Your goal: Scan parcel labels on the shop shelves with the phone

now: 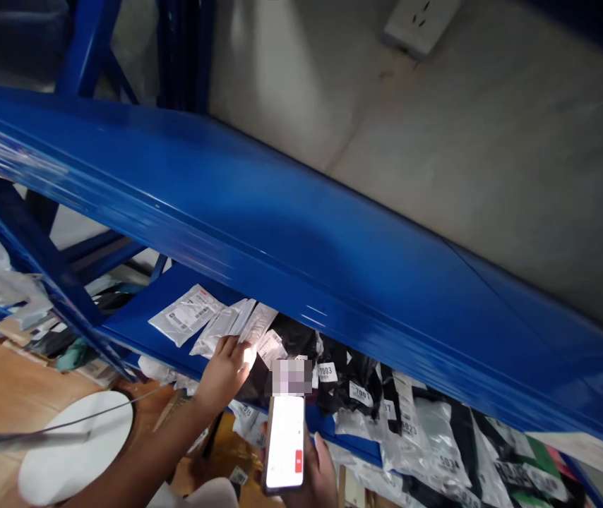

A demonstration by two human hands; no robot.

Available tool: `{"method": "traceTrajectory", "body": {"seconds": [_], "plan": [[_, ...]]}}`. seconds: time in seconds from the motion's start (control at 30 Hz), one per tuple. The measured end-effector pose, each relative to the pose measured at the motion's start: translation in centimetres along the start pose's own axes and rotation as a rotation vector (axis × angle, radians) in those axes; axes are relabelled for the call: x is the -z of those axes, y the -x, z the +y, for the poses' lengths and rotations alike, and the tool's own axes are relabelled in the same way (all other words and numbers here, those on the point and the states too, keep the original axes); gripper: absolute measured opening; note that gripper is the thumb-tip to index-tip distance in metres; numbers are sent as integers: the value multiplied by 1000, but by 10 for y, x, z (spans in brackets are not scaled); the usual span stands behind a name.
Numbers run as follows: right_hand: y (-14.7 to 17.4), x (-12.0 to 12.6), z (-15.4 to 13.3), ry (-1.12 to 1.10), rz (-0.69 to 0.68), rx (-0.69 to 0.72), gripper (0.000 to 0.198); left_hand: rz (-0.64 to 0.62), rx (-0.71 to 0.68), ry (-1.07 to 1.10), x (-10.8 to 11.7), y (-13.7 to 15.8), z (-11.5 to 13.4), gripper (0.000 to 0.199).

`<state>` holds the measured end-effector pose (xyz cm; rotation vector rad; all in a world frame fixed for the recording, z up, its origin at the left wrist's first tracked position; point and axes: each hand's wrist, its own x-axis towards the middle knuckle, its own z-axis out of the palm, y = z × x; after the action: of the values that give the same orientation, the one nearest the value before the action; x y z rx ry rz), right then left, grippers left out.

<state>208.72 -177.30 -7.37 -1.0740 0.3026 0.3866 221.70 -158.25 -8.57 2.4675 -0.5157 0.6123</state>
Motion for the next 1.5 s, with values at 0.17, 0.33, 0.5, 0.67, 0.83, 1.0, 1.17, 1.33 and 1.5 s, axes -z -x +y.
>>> {"method": "traceTrajectory", "body": {"seconds": [0.17, 0.33, 0.5, 0.67, 0.83, 1.0, 1.17, 1.33, 1.5], "plan": [[-30, -26, -22, -200, -69, -210, 68, 81, 10, 12, 0, 7, 2, 36], [-44, -25, -46, -117, -129, -298, 76, 123, 25, 9, -3, 11, 3, 39], [-49, -23, -55, -41, -152, -323, 78, 99, 64, 11, -6, 14, 1, 40], [-47, -24, -58, -3, -161, -316, 75, 72, 96, 31, -6, 16, 0, 41], [-48, -23, -57, 13, -178, -303, 81, 63, 102, 53, -5, 17, -1, 39], [-52, -19, -52, 22, -170, -277, 82, 65, 94, 64, -5, 18, -2, 39], [-53, -10, -46, 2, -72, -125, 84, 59, 101, 73, -6, 18, -3, 37], [-49, -14, -51, -12, -76, -104, 79, 36, 100, 89, -4, 18, -2, 37], [-46, -25, -58, -7, -122, -101, 71, 0, 131, 113, -4, 19, -3, 44]]}}
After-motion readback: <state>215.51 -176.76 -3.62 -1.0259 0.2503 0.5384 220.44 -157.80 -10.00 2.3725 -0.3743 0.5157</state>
